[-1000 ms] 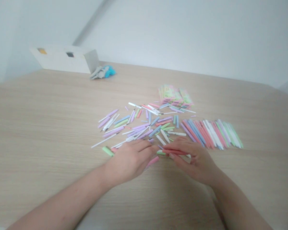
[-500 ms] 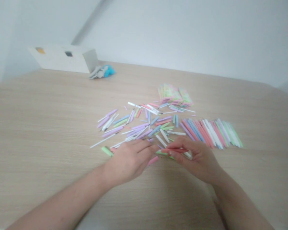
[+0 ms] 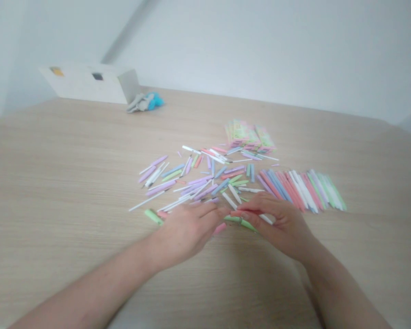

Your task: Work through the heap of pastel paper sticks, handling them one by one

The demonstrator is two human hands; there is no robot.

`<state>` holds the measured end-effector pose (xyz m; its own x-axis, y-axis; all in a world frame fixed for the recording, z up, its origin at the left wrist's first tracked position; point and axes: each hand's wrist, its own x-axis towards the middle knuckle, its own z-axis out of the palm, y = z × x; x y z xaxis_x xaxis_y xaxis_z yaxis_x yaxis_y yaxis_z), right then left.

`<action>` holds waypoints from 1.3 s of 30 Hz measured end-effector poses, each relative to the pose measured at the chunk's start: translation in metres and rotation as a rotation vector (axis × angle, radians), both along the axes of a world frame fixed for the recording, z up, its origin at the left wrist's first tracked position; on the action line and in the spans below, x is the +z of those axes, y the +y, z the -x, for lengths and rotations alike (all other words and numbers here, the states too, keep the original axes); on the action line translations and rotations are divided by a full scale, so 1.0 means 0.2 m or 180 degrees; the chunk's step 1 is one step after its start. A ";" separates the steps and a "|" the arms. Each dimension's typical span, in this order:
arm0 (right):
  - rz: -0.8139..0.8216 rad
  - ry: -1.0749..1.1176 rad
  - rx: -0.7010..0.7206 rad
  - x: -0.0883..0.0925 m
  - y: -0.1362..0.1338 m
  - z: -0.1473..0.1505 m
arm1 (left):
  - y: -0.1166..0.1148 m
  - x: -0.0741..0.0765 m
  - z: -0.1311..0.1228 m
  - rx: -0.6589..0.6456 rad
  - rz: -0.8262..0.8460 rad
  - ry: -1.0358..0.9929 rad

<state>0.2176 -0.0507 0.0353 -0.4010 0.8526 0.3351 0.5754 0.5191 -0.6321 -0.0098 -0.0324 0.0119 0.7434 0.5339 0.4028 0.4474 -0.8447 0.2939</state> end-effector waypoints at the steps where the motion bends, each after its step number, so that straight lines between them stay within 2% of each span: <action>1: 0.0013 -0.0008 0.0001 0.00 0.00 0.00 | 0.00 0.00 0.00 -0.0019 0.0024 -0.0003; 19: 0.0369 0.0055 -0.0098 -0.01 0.00 0.00 | 0.00 -0.02 0.00 0.0065 -0.0051 0.0185; 26: 0.0245 0.0163 -0.0146 -0.02 0.01 0.02 | 0.00 -0.03 0.00 0.0098 -0.0049 0.0096; 32: 0.0096 0.0399 -0.0198 -0.04 0.00 0.03 | 0.00 0.00 0.00 0.0095 -0.0048 -0.0101; 35: 0.0269 0.0523 -0.0272 -0.04 -0.01 0.04 | 0.00 0.01 0.00 0.0100 -0.0063 -0.0163; 39: 0.0783 0.0691 -0.0461 -0.04 0.00 0.04 | 0.00 0.00 0.00 0.0102 -0.0091 -0.0116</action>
<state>0.2093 -0.0512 0.0280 -0.2122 0.9611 0.1769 0.4704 0.2591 -0.8436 -0.0094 -0.0322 0.0128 0.7106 0.5452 0.4448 0.4639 -0.8383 0.2865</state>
